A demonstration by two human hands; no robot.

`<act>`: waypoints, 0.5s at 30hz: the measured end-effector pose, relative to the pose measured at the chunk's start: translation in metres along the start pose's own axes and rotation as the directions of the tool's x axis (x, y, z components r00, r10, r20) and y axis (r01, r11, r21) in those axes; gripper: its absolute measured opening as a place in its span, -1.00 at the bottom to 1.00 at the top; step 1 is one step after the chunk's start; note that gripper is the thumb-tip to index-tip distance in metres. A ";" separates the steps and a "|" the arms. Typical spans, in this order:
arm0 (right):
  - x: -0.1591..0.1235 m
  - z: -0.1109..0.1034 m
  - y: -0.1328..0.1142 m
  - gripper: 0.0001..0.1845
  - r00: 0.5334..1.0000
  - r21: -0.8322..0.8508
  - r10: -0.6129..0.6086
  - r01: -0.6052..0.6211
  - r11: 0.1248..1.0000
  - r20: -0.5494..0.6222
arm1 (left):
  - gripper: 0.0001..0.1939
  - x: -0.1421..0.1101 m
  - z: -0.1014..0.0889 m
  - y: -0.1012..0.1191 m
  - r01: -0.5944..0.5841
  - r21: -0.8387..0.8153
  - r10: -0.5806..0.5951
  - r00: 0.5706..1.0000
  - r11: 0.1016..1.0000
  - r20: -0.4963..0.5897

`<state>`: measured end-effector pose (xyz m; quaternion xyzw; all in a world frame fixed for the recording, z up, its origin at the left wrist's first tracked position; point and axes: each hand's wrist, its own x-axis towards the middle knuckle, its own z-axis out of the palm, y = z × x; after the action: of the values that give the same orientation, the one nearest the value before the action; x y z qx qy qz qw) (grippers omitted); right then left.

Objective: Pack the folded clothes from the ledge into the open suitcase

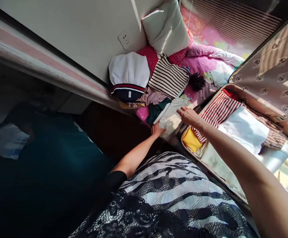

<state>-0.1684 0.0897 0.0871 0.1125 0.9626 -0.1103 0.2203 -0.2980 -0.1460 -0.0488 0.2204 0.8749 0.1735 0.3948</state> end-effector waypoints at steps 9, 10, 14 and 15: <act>0.110 0.033 -0.018 -0.46 0.942 -0.018 -0.249 0.260 0.966 0.224 | -0.73 -0.003 0.019 0.001 -0.307 -0.150 0.329 0.932 0.940 0.152; 0.113 0.036 -0.015 -0.59 0.939 -0.014 -0.254 0.264 0.964 0.231 | -0.70 -0.007 0.021 0.000 -0.323 -0.168 0.350 0.922 0.931 0.164; 0.116 0.034 0.007 -0.89 0.959 0.001 -0.187 0.191 0.982 0.212 | -0.57 -0.017 0.026 -0.004 -0.348 -0.224 0.393 0.897 0.910 0.201; 0.115 0.031 0.013 -0.88 0.969 0.022 -0.166 0.165 0.986 0.183 | -0.55 -0.018 0.026 -0.005 -0.329 -0.241 0.378 0.904 0.913 0.198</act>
<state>-0.2537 0.1134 0.0061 0.0218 0.9438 -0.1413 0.2981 -0.2685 -0.1560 -0.0562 0.3543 0.7435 0.3023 0.4799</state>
